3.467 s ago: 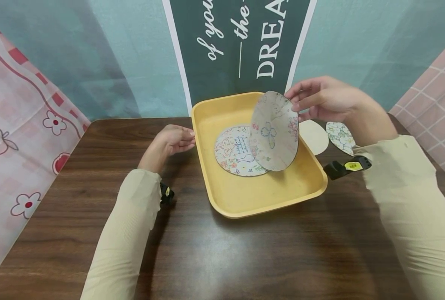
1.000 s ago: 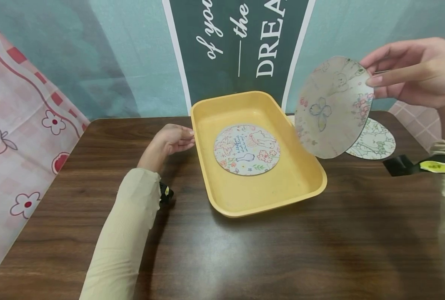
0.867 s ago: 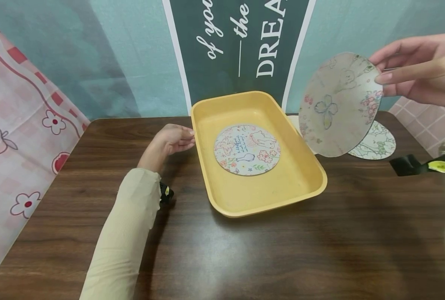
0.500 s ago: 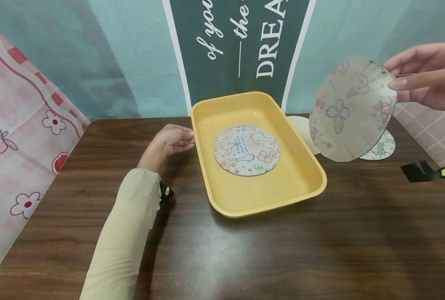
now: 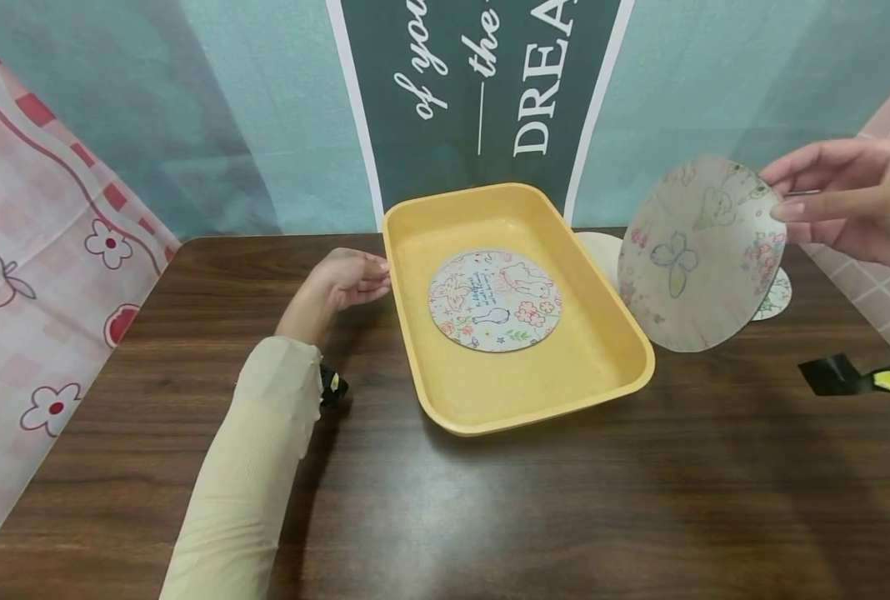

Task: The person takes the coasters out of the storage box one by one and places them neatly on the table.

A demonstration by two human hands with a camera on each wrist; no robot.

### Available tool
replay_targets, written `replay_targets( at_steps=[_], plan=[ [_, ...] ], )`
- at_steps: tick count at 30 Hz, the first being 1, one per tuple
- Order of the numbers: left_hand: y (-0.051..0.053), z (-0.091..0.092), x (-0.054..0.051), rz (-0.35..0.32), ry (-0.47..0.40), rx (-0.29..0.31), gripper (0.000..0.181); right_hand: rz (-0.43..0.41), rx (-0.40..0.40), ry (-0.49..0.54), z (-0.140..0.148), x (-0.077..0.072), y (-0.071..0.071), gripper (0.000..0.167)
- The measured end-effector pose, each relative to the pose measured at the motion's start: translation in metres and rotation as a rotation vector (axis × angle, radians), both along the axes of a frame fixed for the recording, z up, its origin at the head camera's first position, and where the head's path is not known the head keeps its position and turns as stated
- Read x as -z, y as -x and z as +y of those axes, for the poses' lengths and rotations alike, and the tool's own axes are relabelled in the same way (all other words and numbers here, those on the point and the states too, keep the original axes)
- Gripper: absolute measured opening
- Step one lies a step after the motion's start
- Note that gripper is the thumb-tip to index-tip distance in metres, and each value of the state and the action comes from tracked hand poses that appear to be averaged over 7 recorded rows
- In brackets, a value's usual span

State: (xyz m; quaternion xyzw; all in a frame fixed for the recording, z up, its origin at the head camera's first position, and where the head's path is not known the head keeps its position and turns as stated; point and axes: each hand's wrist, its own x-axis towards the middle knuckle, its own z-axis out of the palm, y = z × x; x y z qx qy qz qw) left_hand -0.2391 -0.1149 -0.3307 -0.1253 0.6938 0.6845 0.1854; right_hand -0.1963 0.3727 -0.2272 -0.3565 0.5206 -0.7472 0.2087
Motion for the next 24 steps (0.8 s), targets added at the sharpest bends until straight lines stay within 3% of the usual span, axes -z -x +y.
replay_targets(
  at_steps=[6,10,24],
  plan=[
    [0.001,0.000,-0.003,-0.012,-0.007,0.003,0.016,-0.058,-0.054,0.006,-0.003,0.006,-0.007,0.046],
    [0.002,-0.001,-0.004,-0.023,-0.004,0.002,0.019,-0.079,-0.044,-0.017,-0.004,0.007,-0.009,0.047],
    [0.004,-0.003,-0.012,-0.047,-0.011,0.011,0.015,-0.064,-0.033,-0.076,-0.005,0.009,-0.019,0.047]
  ],
)
